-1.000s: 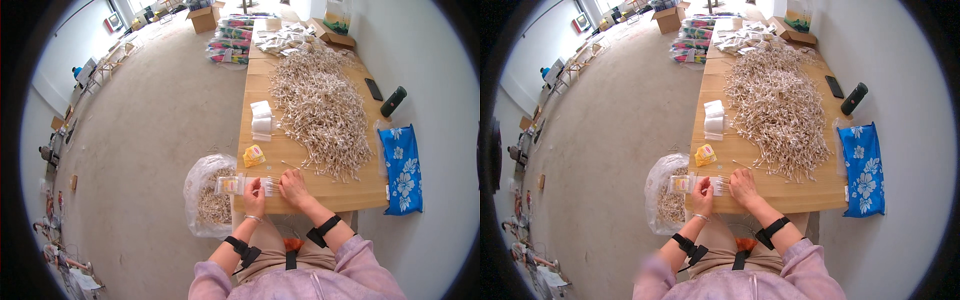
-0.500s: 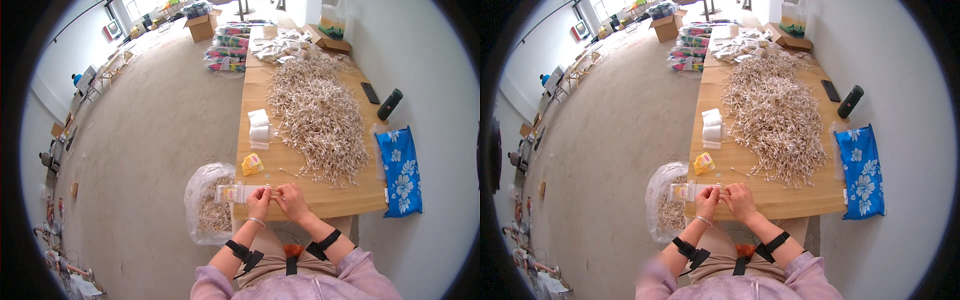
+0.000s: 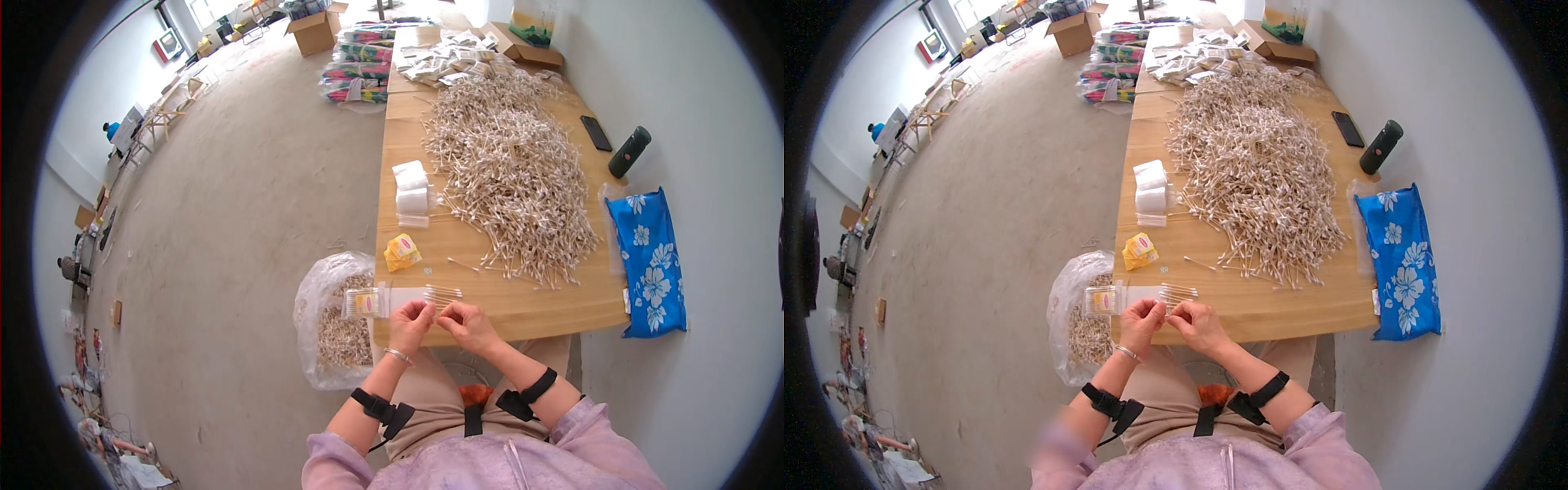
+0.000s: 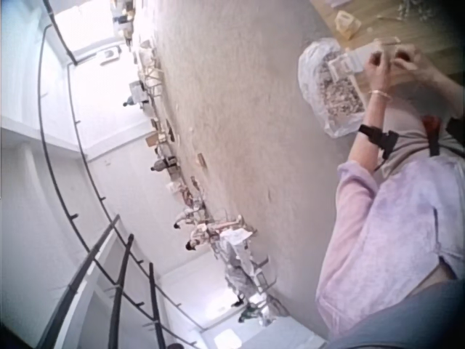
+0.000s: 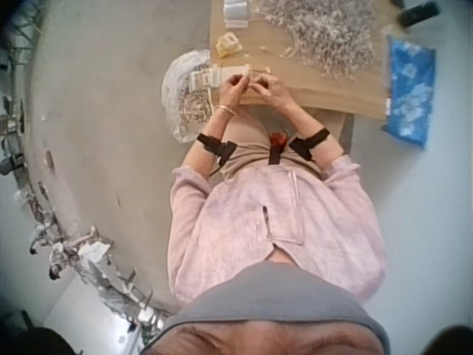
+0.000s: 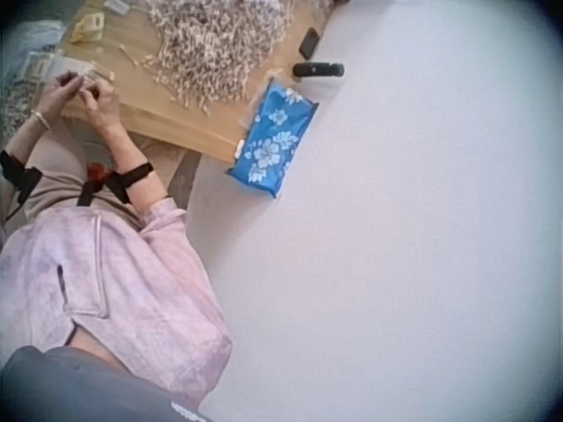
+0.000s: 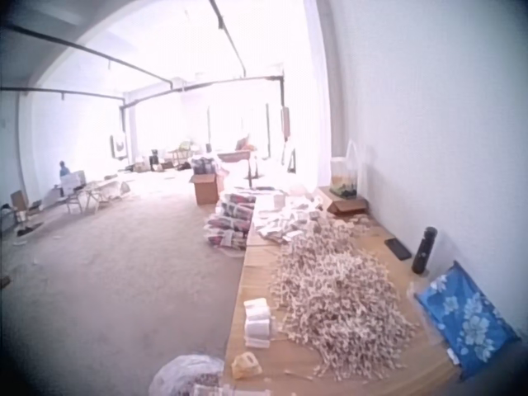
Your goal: The person is manually counting and arranging cotton swabs into small plastic containers.
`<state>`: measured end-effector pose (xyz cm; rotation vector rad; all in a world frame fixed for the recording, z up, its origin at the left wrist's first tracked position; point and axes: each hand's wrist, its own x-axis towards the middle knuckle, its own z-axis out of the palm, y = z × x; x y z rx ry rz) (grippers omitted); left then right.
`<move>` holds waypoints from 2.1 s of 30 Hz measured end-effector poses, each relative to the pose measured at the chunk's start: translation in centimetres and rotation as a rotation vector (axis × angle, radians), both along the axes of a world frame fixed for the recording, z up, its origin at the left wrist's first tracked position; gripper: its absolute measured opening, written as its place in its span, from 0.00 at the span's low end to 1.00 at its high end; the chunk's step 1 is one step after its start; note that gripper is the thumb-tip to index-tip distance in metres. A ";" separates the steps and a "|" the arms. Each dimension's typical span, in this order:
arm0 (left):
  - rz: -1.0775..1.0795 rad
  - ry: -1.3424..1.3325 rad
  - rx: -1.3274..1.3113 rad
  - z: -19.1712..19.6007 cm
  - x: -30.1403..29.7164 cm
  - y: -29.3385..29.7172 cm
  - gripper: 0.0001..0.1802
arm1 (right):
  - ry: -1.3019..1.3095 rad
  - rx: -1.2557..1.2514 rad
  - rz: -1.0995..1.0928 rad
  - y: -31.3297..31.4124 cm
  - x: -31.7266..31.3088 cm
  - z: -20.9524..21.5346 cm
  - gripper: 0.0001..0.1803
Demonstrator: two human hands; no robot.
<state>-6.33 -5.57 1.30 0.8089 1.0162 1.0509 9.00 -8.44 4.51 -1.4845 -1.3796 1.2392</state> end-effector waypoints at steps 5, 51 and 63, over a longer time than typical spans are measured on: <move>-0.199 0.034 -0.128 -0.1 -1.1 -1.0 0.07 | 0.112 -0.100 0.141 -1.3 0.8 -2.2 0.08; -0.046 0.013 -0.016 0.8 -1.5 -1.0 0.09 | 0.380 -0.196 0.193 -0.5 -0.2 -0.3 0.08; -0.145 0.042 -0.025 0.9 -1.4 -1.1 0.10 | 0.469 -0.313 0.242 -0.7 0.4 -0.9 0.12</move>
